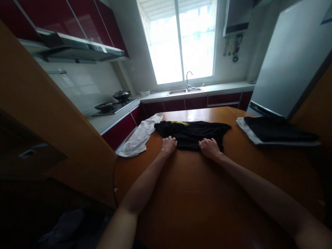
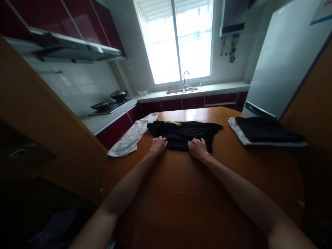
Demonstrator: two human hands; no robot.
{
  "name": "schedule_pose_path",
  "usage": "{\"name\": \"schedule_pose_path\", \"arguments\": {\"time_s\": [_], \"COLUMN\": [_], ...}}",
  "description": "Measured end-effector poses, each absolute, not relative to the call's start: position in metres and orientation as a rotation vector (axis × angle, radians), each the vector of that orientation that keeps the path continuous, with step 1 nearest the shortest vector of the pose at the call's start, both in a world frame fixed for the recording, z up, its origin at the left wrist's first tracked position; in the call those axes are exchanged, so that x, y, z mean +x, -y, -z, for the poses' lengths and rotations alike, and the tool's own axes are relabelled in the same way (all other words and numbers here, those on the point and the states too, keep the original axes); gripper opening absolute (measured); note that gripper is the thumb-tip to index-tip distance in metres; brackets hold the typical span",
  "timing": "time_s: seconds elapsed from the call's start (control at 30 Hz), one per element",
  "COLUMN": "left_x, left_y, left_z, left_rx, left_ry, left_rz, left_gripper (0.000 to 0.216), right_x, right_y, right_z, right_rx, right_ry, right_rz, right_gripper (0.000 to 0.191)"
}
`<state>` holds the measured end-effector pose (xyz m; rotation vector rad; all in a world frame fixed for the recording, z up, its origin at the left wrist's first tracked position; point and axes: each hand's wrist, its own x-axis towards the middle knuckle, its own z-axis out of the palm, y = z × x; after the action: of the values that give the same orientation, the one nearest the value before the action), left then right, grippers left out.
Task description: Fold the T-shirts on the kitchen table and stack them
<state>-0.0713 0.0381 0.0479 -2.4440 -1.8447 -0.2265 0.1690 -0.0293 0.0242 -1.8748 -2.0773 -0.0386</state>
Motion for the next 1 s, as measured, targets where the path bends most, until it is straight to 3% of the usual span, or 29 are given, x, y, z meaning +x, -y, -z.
{"name": "schedule_pose_path", "arguments": {"time_s": [0.17, 0.33, 0.47, 0.63, 0.9, 1.0], "left_x": [-0.034, -0.034, -0.056, -0.076, -0.136, -0.163], "left_y": [-0.011, -0.013, -0.032, -0.055, -0.092, -0.098], "left_z": [-0.061, -0.069, -0.061, -0.055, -0.078, -0.081], "left_rx": [-2.743, -2.871, -2.790, -2.876, -2.687, -2.532], "left_ry": [1.588, 1.220, 1.561, 1.861, 2.311, 2.394], "left_rz": [0.186, 0.534, 0.504, 0.703, 1.222, 1.463], "left_gripper": [0.031, 0.029, 0.047, 0.032, 0.034, 0.034], "right_x": [0.226, 0.216, 0.166, 0.139, 0.214, 0.250], "right_y": [0.008, 0.020, 0.038, 0.048, 0.014, 0.001], "right_z": [-0.021, -0.022, -0.018, -0.005, -0.007, -0.007], "right_rx": [-2.098, -1.980, -1.811, -1.813, -1.523, -1.638], "right_ry": [1.738, 1.702, 1.960, 2.132, 2.469, 2.310], "right_rz": [-0.015, 0.146, 0.048, 0.001, -0.164, -0.093], "right_gripper": [0.043, 0.045, 0.040, 0.044, 0.049, 0.045]}}
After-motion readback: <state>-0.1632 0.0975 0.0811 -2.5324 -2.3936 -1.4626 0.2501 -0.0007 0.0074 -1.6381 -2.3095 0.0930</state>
